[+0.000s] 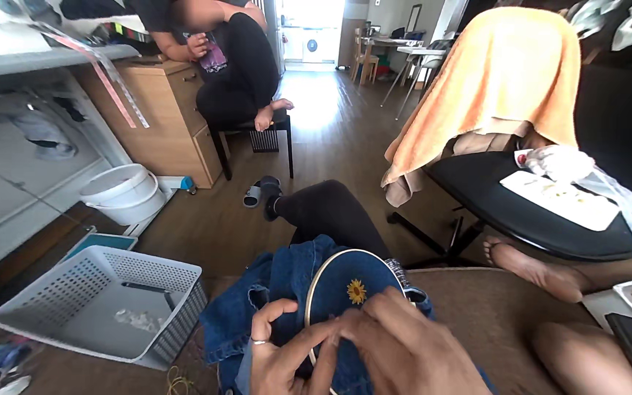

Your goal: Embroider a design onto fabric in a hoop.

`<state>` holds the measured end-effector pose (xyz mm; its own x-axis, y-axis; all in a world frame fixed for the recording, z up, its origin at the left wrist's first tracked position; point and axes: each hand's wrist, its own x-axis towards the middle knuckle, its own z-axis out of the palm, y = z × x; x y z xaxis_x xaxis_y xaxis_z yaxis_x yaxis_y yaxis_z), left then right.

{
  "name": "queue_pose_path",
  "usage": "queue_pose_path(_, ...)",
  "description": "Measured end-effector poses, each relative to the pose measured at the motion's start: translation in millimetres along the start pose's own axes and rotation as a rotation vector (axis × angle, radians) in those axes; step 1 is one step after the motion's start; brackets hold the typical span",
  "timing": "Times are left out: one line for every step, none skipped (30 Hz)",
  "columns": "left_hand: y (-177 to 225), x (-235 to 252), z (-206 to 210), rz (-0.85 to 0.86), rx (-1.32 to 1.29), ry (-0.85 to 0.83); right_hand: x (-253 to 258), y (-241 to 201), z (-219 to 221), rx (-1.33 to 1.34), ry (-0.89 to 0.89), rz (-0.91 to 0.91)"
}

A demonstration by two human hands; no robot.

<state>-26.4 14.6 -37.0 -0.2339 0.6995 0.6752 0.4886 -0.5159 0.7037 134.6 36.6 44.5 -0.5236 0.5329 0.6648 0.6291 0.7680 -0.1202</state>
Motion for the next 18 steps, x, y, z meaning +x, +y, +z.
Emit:
queue_pose_path(0.3,-0.1,-0.3,-0.008,0.004,-0.002,-1.1,5.7,0.1,-0.015,0.012,0.023)
queue_pose_path(0.1,-0.1,-0.6,-0.014,0.009,-0.005,-3.5,11.5,0.0,-0.033,0.014,0.043)
queue_pose_path(-0.5,-0.3,-0.9,-0.015,0.014,-0.004,-7.1,16.2,-0.6,-0.042,0.003,0.06)
queue_pose_path(-1.0,-0.4,-1.2,-0.017,0.02,-0.004,-11.1,18.7,-1.6,-0.031,-0.016,0.076)
queue_pose_path(-1.5,-0.6,-1.3,-0.019,0.024,-0.004,-15.0,19.1,-2.8,-0.013,-0.042,0.087)
queue_pose_path(-1.9,-0.8,-1.1,-0.021,0.026,-0.004,-18.6,17.8,-4.1,0.011,-0.069,0.093)
queue_pose_path(-2.2,-1.1,-0.8,-0.02,0.029,-0.009,-21.8,15.3,-5.2,0.041,-0.091,0.096)
queue_pose_path(-2.5,-1.4,-0.3,-0.015,0.034,-0.013,-24.2,12.6,-5.8,0.065,-0.102,0.095)
queue_pose_path(-2.5,-1.4,0.4,-0.009,0.035,-0.015,-25.6,10.2,-6.1,0.083,-0.103,0.094)
queue_pose_path(-1.9,-1.2,0.8,-0.009,0.037,-0.015,-26.0,8.1,-6.7,0.092,-0.095,0.095)
queue_pose_path(-0.8,-0.7,0.8,-0.015,0.037,-0.017,-25.4,6.9,-7.6,0.097,-0.084,0.097)
queue_pose_path(0.3,-0.2,0.8,-0.022,0.036,-0.016,-24.5,6.5,-8.6,0.097,-0.072,0.098)
queue_pose_path(1.0,0.1,0.7,-0.027,0.034,-0.015,-24.0,6.7,-9.7,0.095,-0.065,0.099)
queue_pose_path(1.1,0.4,0.8,-0.026,0.031,-0.011,-23.9,7.5,-10.4,0.091,-0.063,0.1)
queue_pose_path(0.5,0.5,1.0,-0.024,0.026,-0.006,-24.5,8.3,-10.6,0.086,-0.065,0.101)
queue_pose_path(0.1,0.7,1.0,-0.022,0.02,-0.002,-25.3,9.0,-10.7,0.084,-0.073,0.101)
queue_pose_path(-0.1,1.0,1.0,-0.022,0.014,0.001,-26.1,9.1,-10.7,0.088,-0.086,0.1)
queue_pose_path(-0.1,1.2,0.9,-0.023,0.01,0.003,-26.7,8.6,-10.5,0.092,-0.102,0.092)
